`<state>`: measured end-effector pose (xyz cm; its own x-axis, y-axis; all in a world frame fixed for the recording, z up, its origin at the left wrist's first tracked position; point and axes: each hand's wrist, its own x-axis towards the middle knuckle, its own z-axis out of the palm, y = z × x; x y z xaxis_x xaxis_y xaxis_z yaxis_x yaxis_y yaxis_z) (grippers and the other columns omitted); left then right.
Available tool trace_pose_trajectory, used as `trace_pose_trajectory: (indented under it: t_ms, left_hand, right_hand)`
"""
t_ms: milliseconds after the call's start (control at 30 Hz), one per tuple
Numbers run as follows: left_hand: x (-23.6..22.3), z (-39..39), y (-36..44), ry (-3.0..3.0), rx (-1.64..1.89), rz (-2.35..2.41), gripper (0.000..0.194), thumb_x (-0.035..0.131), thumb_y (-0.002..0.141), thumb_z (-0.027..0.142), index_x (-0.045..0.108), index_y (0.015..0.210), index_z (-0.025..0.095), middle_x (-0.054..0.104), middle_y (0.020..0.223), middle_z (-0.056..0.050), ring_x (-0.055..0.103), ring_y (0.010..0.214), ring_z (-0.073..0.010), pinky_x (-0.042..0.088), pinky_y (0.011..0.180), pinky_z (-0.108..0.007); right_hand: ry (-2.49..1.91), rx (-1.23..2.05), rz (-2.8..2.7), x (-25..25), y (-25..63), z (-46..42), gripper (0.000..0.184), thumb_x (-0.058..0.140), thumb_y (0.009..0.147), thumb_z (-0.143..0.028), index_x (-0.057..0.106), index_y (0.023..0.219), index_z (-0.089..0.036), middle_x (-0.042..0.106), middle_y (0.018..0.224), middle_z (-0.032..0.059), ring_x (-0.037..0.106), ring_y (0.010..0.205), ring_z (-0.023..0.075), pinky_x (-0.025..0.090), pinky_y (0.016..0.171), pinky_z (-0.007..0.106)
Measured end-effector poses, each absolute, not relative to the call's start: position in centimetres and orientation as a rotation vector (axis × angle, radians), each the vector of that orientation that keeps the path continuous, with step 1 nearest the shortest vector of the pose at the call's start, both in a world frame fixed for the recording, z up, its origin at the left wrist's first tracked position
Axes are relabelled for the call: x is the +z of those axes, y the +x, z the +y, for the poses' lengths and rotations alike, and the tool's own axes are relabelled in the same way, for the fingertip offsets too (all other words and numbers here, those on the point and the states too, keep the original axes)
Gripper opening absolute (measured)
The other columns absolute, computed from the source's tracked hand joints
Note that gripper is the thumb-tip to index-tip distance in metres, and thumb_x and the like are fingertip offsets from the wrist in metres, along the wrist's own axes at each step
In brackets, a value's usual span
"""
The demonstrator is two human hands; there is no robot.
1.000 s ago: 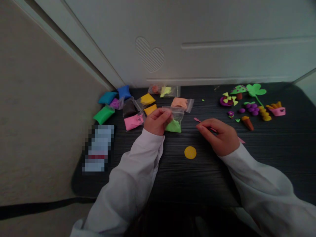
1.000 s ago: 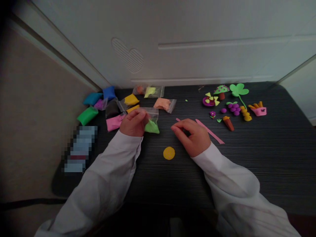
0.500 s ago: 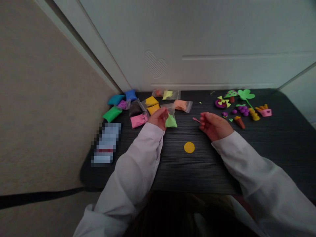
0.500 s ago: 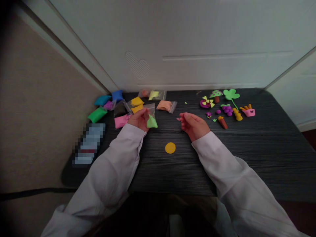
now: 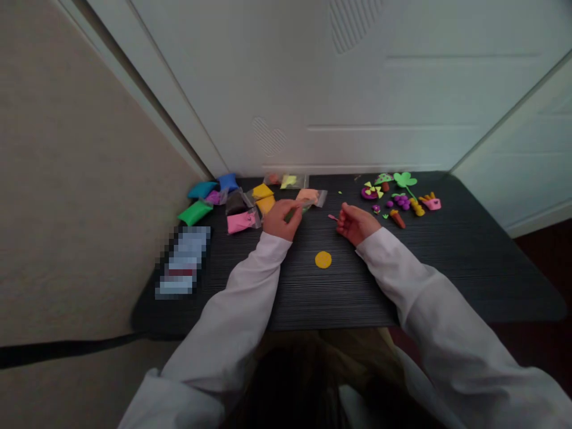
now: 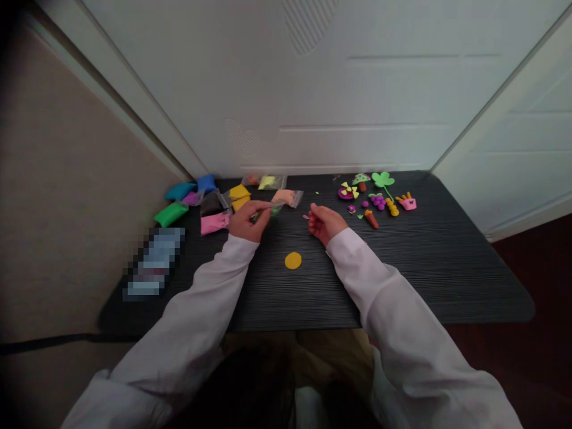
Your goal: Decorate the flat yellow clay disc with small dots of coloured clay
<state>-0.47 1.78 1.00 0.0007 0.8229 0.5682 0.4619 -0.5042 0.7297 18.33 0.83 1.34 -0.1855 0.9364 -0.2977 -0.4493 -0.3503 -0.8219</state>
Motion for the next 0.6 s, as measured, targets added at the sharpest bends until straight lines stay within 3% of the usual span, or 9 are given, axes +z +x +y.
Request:
trace_pose_trajectory:
  t_ms: [200, 333, 467, 600]
  left_hand:
    - [0.4, 1.9, -0.3, 2.350, 1.306, 1.332, 0.019, 0.049, 0.072, 0.024, 0.062, 0.083, 0.017, 0.063, 0.084, -0.007, 0.054, 0.082, -0.0164, 0.041, 0.076, -0.029]
    - [0.0, 2.2, -0.3, 2.396, 1.308, 1.335, 0.019, 0.049, 0.071, 0.025, 0.063, 0.081, 0.017, 0.063, 0.084, -0.006, 0.055, 0.080, -0.0162, 0.042, 0.076, -0.029]
    - [0.0, 2.1, -0.1, 2.330, 1.323, 1.414, 0.018, 0.050, 0.070, 0.027, 0.062, 0.081, 0.019, 0.062, 0.084, -0.004, 0.055, 0.079, -0.0156, 0.042, 0.075, -0.028]
    - [0.4, 1.9, 0.0, 2.273, 1.333, 1.425, 0.018, 0.049, 0.070, 0.027, 0.062, 0.080, 0.019, 0.062, 0.083, -0.004, 0.055, 0.078, -0.0156, 0.042, 0.074, -0.028]
  right_hand:
    - [-0.998, 1.742, -0.800, 1.2, 18.2, 0.6, 0.023, 0.070, 0.053, -0.028, 0.054, 0.067, -0.017, 0.051, 0.051, -0.0063, 0.046, 0.046, 0.0045, 0.037, 0.046, 0.018]
    - [-0.994, 1.700, -0.765, 3.9, 17.8, 1.5, 0.020, 0.064, 0.061, -0.033, 0.052, 0.067, -0.019, 0.050, 0.054, -0.0070, 0.045, 0.046, 0.0042, 0.037, 0.046, 0.019]
    - [-0.748, 1.404, -0.644, 9.6, 18.6, 4.1, 0.016, 0.051, 0.074, -0.035, 0.050, 0.071, -0.019, 0.047, 0.059, -0.0058, 0.045, 0.050, 0.0051, 0.039, 0.050, 0.021]
    - [-0.684, 1.128, -0.522, 13.4, 21.4, 6.0, 0.033, 0.022, 0.086, -0.036, 0.042, 0.066, -0.019, 0.042, 0.065, -0.0035, 0.048, 0.059, 0.0046, 0.041, 0.058, 0.021]
